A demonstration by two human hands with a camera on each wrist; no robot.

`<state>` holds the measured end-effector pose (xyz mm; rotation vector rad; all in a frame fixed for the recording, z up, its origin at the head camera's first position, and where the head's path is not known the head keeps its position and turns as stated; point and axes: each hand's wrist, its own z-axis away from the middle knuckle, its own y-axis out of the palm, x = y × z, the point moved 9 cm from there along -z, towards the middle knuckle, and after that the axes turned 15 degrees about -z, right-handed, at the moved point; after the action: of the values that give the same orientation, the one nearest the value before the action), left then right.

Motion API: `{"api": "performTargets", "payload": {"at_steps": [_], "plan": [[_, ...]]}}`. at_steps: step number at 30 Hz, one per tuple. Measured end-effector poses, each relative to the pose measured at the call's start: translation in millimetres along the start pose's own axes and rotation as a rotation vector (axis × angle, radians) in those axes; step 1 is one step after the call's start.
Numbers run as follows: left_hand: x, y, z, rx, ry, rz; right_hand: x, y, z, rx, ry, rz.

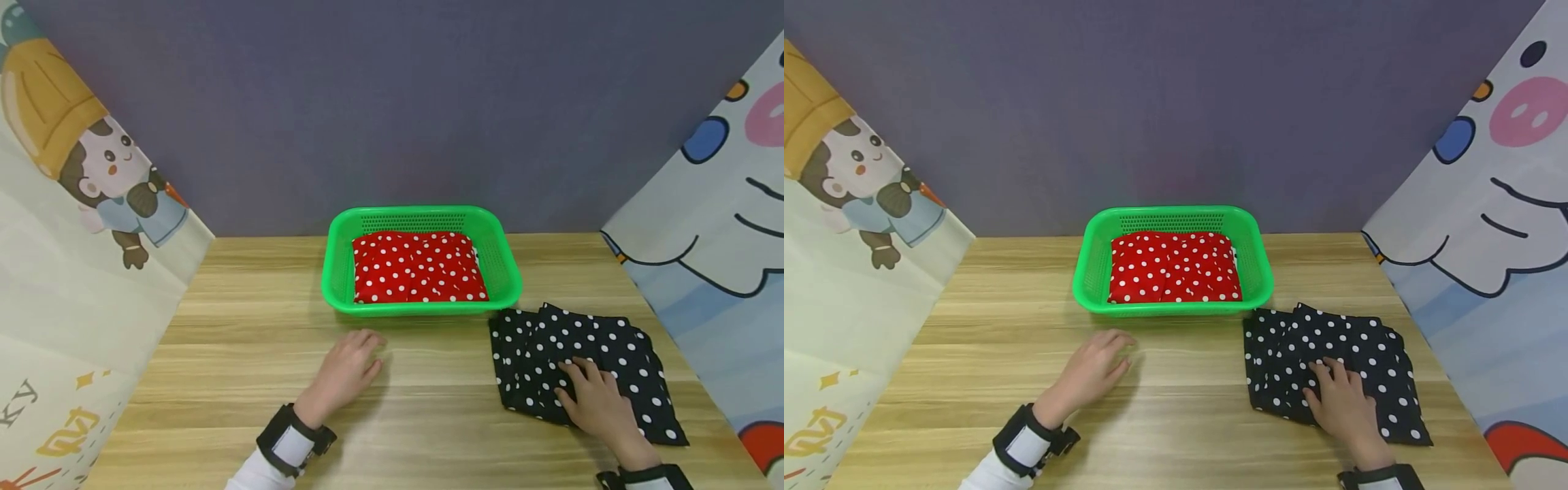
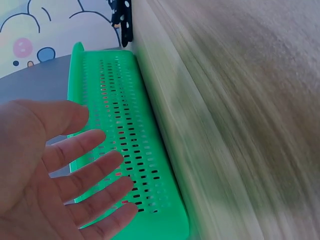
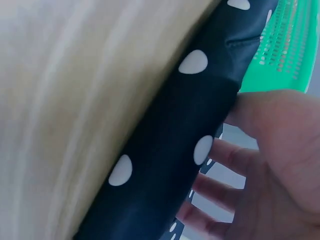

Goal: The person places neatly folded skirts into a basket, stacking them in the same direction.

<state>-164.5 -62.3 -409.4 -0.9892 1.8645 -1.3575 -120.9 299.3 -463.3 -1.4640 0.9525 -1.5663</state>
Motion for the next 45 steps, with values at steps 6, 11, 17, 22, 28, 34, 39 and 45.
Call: {"api": "performTargets", "payload": {"at_steps": [6, 11, 17, 22, 28, 34, 39, 45], "plan": [[-5.2, -1.4, 0.0, -0.025, 0.020, 0.002, 10.3, 1.7, 9.4, -0.014, -0.033, 0.043], [-11.0, -1.4, 0.4, -0.018, 0.042, -0.005, 22.8, 4.0, 13.7, -0.039, -0.081, 0.068], [-16.6, 0.4, 0.1, 0.009, 0.059, -0.016, 42.1, 10.5, 16.1, -0.054, -0.136, 0.077], [-22.6, 2.8, 0.5, 0.021, 0.074, -0.015, 58.5, 18.9, 16.1, -0.049, -0.165, 0.088], [-36.6, 6.7, 2.4, 0.046, 0.110, -0.024, 78.4, 28.4, 15.9, -0.042, -0.203, 0.082], [-50.0, 12.3, 5.8, 0.059, 0.151, -0.029, 97.6, 37.8, 16.3, -0.036, -0.235, 0.068], [-60.9, 16.7, 8.0, 0.080, 0.187, -0.012, 112.4, 46.1, 17.5, -0.016, -0.263, 0.063], [-73.8, 25.6, 12.6, 0.162, 0.222, 0.008, 128.7, 56.1, 19.2, 0.015, -0.291, 0.050]]}}
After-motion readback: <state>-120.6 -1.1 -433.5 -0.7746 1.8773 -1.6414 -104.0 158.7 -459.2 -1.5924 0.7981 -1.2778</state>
